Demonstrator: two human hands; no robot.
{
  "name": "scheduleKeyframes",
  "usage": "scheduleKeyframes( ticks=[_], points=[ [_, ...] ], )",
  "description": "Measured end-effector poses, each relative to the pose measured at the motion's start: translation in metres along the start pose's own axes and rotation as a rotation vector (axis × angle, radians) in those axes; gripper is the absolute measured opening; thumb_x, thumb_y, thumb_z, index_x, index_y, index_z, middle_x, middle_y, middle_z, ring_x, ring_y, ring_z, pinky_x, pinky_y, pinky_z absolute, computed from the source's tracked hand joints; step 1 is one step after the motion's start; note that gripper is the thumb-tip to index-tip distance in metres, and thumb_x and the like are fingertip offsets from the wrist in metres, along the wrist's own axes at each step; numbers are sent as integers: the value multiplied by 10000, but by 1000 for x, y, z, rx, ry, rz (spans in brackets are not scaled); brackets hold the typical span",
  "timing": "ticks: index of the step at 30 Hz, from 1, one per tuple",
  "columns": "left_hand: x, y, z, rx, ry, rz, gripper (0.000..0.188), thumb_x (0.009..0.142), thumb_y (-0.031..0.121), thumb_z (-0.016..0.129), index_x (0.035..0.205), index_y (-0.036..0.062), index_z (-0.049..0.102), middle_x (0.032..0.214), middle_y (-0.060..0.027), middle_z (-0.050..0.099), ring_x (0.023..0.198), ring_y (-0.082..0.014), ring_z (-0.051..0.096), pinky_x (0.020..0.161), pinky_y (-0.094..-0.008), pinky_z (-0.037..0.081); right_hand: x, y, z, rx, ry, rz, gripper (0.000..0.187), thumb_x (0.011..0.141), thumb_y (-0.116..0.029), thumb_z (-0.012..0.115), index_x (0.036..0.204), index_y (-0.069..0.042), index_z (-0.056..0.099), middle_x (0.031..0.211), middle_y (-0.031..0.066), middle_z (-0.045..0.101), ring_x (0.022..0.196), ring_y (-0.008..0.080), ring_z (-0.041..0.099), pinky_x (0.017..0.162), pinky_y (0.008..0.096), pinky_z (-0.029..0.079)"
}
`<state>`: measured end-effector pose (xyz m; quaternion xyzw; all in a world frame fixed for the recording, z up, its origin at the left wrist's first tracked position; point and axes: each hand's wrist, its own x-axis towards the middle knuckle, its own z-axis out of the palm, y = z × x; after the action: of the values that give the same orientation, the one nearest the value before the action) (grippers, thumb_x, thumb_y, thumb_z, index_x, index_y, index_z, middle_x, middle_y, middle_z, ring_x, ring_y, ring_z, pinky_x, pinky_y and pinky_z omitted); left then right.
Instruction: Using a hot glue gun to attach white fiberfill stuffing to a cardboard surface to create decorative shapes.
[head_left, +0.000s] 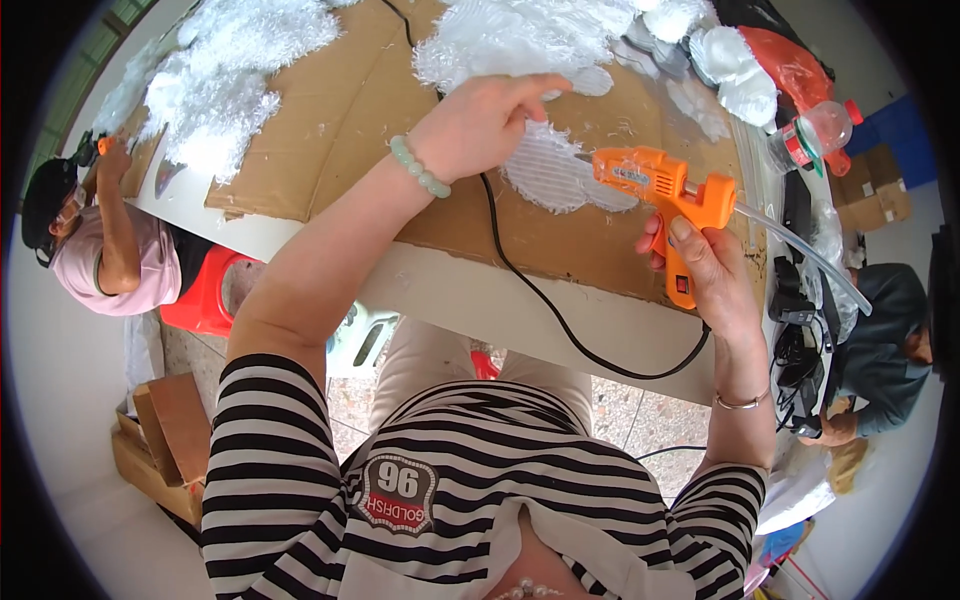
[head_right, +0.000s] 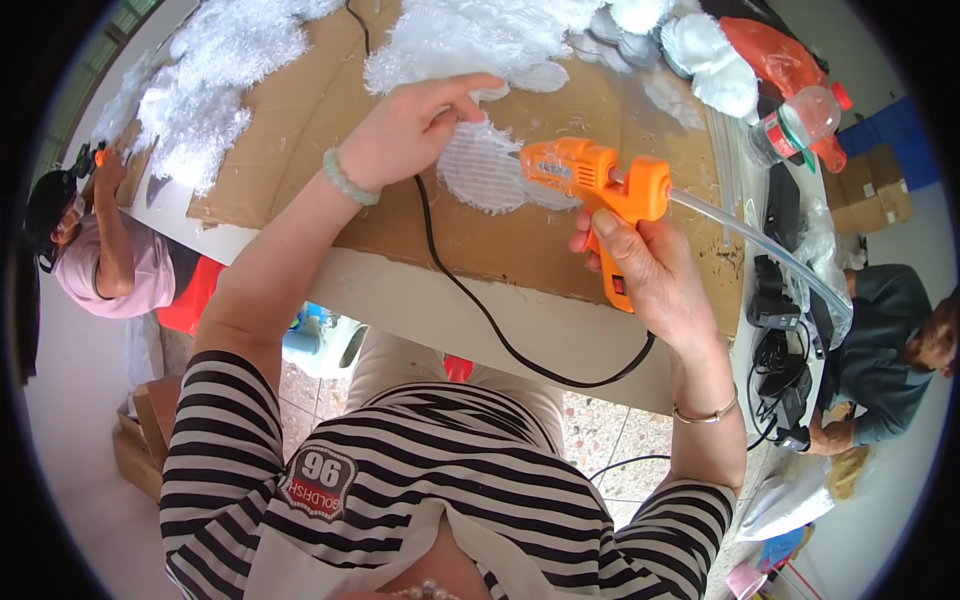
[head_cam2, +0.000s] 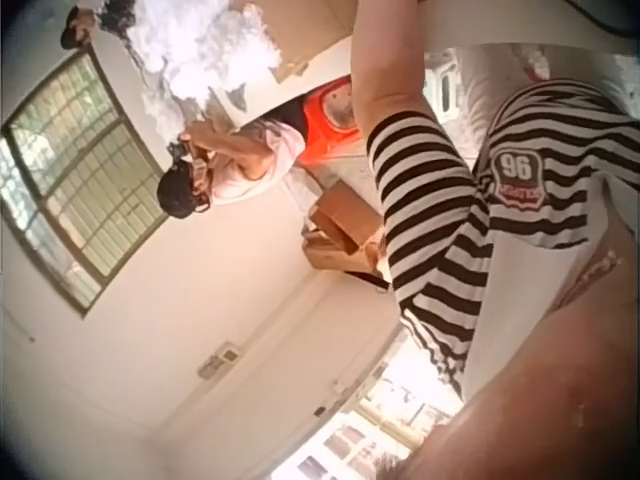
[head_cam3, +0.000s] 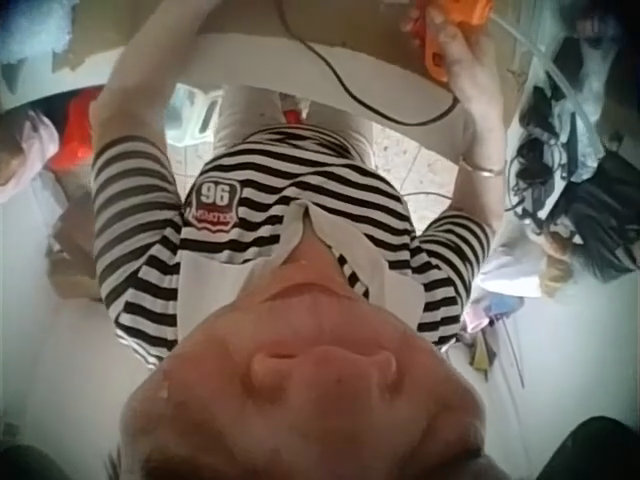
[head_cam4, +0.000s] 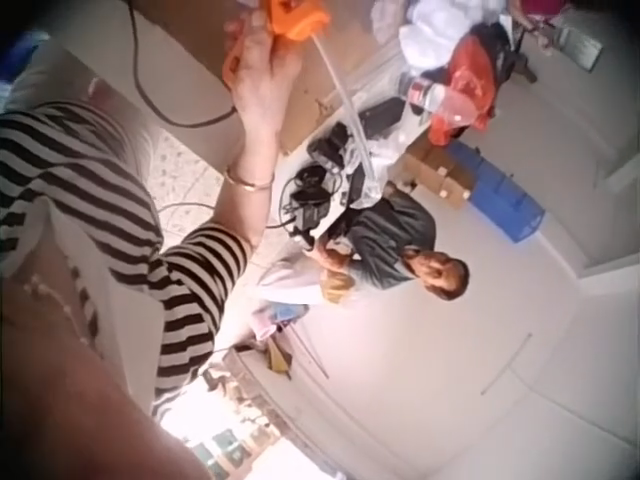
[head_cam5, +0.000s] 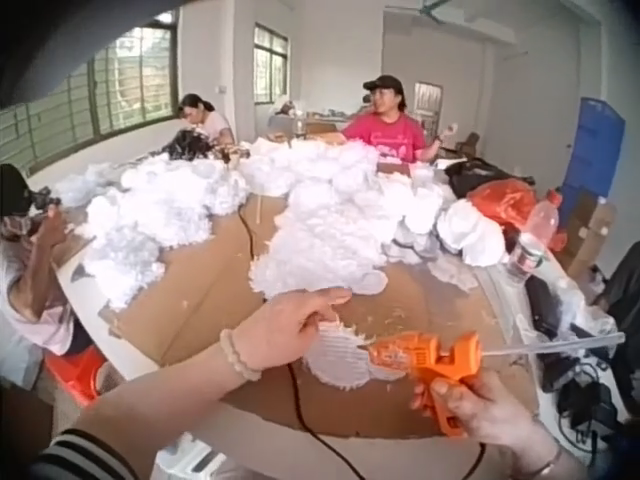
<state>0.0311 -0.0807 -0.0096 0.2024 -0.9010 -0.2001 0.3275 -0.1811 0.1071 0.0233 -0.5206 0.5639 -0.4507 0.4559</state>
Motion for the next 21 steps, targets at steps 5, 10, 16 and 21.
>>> scheduleKeyframes(
  ticks=[5, 10, 16, 21],
  points=[
    [-3, -6, -7, -105, 96, -210, 451, 742, -25, 453, 1149, 141, 555, 822, -89, 651, 808, -260, 592, 727, -374, 478, 13, -1, 12, -63, -74, 12, 372, 929, -371, 478, 1042, -22, 544, 921, 60, 587, 861, 133, 561, 712, 267, 445],
    [-11, -18, 7, 66, 75, 3, 451, 769, 6, 517, 1186, 174, 541, 810, -71, 635, 753, -238, 581, 702, -347, 480, 27, 0, 30, -99, -36, 32, 381, 929, -369, 479, 1053, -14, 543, 921, 62, 591, 856, 126, 552, 718, 265, 443],
    [-9, -25, 15, 6, 35, -112, 434, 760, 20, 525, 1168, 167, 549, 761, -74, 598, 770, -254, 578, 721, -361, 473, 41, 3, 37, -224, -32, 25, 385, 929, -362, 482, 1056, -4, 541, 886, 59, 602, 804, 113, 539, 706, 256, 439],
    [-10, -23, 13, 0, 34, -140, 429, 763, 28, 509, 1167, 166, 553, 762, -76, 590, 762, -256, 575, 709, -368, 470, 48, 6, 37, -264, -26, 44, 385, 932, -360, 479, 1054, -1, 541, 872, 62, 602, 776, 110, 538, 688, 250, 436]
  ],
)
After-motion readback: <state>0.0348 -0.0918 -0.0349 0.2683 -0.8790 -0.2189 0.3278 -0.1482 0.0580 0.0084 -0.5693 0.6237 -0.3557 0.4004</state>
